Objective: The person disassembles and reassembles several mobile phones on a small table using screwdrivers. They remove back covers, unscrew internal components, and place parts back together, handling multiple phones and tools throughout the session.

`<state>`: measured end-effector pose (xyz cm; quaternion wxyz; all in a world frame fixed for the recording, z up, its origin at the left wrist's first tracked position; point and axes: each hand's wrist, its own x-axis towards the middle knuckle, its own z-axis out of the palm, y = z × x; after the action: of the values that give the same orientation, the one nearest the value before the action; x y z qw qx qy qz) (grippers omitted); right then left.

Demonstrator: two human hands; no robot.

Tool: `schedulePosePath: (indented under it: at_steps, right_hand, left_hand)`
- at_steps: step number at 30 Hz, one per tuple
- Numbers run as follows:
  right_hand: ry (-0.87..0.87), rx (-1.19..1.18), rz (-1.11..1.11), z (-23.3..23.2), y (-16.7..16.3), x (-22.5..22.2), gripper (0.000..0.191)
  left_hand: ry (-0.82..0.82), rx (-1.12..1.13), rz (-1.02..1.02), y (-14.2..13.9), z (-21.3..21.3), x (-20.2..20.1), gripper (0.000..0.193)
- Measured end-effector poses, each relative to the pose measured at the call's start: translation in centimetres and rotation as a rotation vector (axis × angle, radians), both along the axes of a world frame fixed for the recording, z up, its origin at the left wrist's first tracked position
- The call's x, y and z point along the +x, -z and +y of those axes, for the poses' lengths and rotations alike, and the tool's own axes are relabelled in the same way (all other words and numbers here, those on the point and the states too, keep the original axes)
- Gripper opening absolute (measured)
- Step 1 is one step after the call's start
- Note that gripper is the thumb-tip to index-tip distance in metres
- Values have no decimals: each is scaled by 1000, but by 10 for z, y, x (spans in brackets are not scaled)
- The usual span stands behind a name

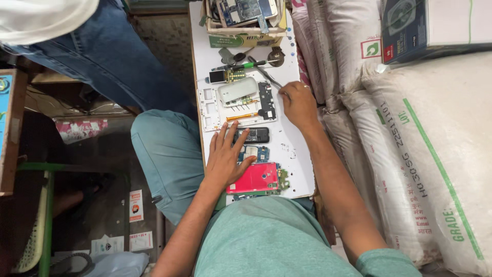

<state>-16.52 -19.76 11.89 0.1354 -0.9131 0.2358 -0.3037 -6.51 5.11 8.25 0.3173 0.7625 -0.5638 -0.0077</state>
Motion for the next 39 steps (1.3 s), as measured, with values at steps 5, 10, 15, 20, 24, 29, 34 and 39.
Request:
schedulePosePath:
  at_steps: [5, 10, 15, 20, 24, 29, 34, 39]
  right_hand:
    - [103, 374, -106, 26, 14, -40, 14]
    - [95, 515, -185, 51, 29, -64, 21]
    - [133, 470, -185, 57, 15, -58, 29]
    - [128, 403, -169, 70, 4, -62, 32]
    - [180, 405, -59, 71, -1, -67, 29]
    - [199, 432, 25, 67, 8, -73, 33]
    - [120, 320, -5, 54, 25, -88, 44]
    - [58, 263, -55, 46, 41, -106, 53]
  left_hand:
    - [-12, -7, -2, 6, 9, -3, 64]
    - [-12, -74, 27, 2, 8, -5, 57]
    - [-21, -71, -2, -8, 7, -8, 55]
    - [-25, -75, -22, -11, 8, -9, 55]
    - [-23, -82, -31, -12, 8, -10, 54]
    - [-38, -49, -53, -13, 5, -12, 55]
    - [-53, -39, -65, -12, 0, -14, 54]
    - [-78, -21, -81, -11, -4, -18, 52]
